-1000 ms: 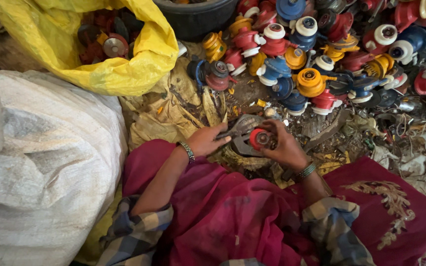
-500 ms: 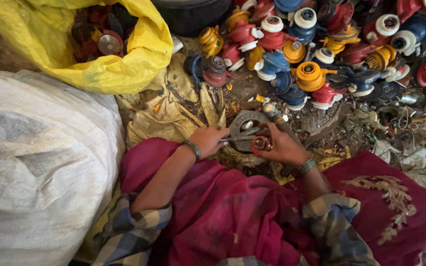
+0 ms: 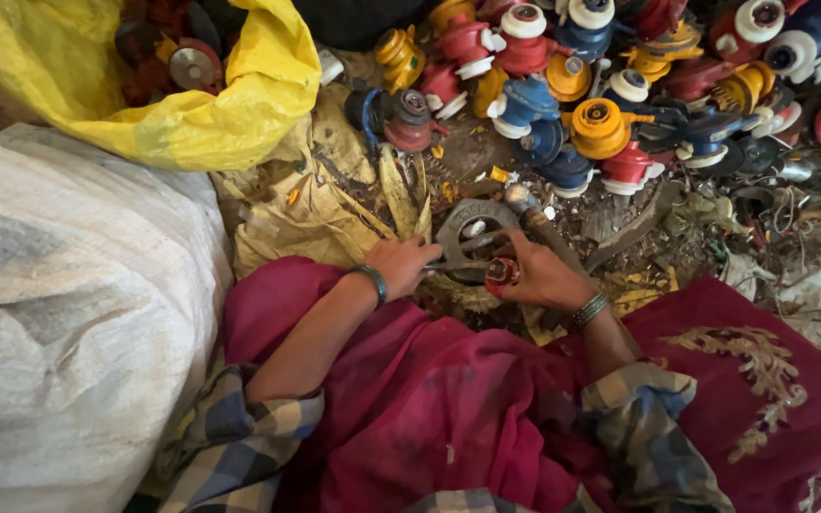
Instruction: The person sits on the floor and uses a hammer and metal tool to strike and shape small metal parts. They repeatedly pick up parts, place them on a metal base, and strike them with a hammer.
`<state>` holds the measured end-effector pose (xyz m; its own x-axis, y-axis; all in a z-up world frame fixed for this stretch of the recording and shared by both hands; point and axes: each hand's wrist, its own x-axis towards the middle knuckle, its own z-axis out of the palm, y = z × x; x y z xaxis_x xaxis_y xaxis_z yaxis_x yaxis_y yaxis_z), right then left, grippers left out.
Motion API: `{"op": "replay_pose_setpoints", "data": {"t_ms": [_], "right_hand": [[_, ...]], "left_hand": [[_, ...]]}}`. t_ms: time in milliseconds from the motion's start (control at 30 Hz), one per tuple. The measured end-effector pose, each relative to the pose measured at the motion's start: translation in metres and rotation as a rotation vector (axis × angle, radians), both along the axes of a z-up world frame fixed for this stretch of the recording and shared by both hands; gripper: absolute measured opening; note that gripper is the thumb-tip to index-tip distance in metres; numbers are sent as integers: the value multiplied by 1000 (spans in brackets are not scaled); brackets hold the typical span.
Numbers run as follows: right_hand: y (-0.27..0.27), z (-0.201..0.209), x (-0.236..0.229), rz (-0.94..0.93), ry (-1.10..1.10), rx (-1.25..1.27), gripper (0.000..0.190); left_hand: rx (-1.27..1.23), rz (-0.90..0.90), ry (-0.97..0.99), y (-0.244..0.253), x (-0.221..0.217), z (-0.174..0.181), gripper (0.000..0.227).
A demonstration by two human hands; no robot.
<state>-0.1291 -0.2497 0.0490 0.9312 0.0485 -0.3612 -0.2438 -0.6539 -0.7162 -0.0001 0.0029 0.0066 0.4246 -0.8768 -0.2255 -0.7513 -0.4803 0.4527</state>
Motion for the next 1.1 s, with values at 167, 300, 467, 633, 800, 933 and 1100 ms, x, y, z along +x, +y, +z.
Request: {"op": "replay_pose_setpoints", "data": {"t_ms": [167,300,467,633,800,933,1100], "right_hand": [[-3,5,1,18,-18,44,83],[1,5,3,39,-48,92,79],[5,5,2,17,-61,92,76],[6,5,2,43,-52,6,76],[7,-3,2,-3,-74,-51,68],[3,-14,0,-57,-52,-15,67],[-6,-25,0,-126,-94,28,63]], "left_hand": [[-62,-9,-32,0,1,6,27],[-74,-24,-50,-1,0,6,28],[26,-78,-40,-7,-4,-4,34],[168,-173,-71,-10,-8,-26,35],[183,-171,47,-10,-2,-57,48],[93,-195,325,-6,11,-87,56],[124,-229,513,-11,17,-119,56]]}}
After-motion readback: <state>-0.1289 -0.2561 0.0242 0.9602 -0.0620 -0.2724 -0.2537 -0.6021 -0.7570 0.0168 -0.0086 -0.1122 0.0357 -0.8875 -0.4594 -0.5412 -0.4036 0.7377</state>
